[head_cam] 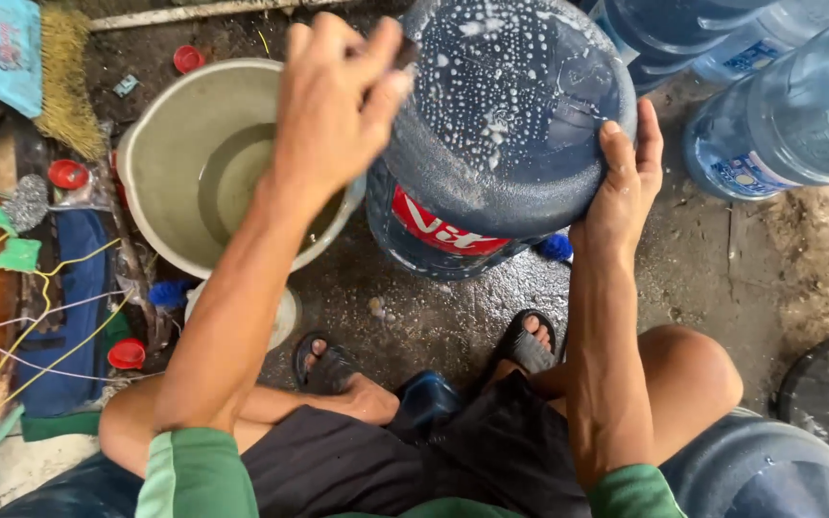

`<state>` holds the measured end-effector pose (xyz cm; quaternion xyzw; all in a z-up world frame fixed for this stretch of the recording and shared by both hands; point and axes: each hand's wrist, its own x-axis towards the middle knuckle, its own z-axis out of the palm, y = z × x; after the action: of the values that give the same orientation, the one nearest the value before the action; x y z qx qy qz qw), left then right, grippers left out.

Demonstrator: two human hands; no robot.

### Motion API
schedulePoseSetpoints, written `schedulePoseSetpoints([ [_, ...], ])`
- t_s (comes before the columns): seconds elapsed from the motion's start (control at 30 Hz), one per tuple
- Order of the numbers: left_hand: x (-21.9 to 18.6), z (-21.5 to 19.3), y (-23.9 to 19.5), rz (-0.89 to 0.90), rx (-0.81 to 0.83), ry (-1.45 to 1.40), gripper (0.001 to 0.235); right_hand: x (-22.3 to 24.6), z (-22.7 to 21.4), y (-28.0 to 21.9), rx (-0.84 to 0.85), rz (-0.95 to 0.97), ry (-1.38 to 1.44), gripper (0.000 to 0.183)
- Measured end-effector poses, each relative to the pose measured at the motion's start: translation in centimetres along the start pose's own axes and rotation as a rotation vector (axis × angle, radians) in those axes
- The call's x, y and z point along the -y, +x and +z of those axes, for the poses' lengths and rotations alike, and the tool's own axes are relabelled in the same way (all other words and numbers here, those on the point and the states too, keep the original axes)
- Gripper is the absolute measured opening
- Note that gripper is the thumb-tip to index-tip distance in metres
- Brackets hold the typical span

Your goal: Manually scrubbing a large plastic water jug with soap and a brush before rinsing and filling it with a hose.

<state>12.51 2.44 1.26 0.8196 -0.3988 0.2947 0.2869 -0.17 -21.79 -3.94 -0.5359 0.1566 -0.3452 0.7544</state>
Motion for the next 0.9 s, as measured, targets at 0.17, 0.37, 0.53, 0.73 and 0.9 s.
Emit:
schedulePoseSetpoints([
  [0.17, -8.2, -2.5, -1.3, 0.074, 0.131, 0.023, 0.035, -0.2, 0.5, -0.1, -0.057, 0.016, 0.049, 0.061],
  [0.37, -3.4, -2.0, 0.6, 0.121, 0.102, -0.018, 0.024, -0.2, 0.6, -1.2, 0.018, -0.034, 0.004, 0.061],
  [0.53, -10.7, -1.4, -0.1, 0.151, 0.083, 0.037, 0.028, 0.1, 1.1, -1.3, -0.072, 0.020, 0.063, 0.056],
  [0.73, -6.8, -1.7, 0.4, 0.085, 0.186, 0.057, 0.024, 0.8, 0.8, -4.1, -0.051, -0.014, -0.075, 0.054],
  [0.9, -12.1, -2.3, -1.7, 0.234, 0.335, -0.114, 0.029, 0.5, 1.9, -5.0, -0.093, -0.081, -0.054, 0.049],
])
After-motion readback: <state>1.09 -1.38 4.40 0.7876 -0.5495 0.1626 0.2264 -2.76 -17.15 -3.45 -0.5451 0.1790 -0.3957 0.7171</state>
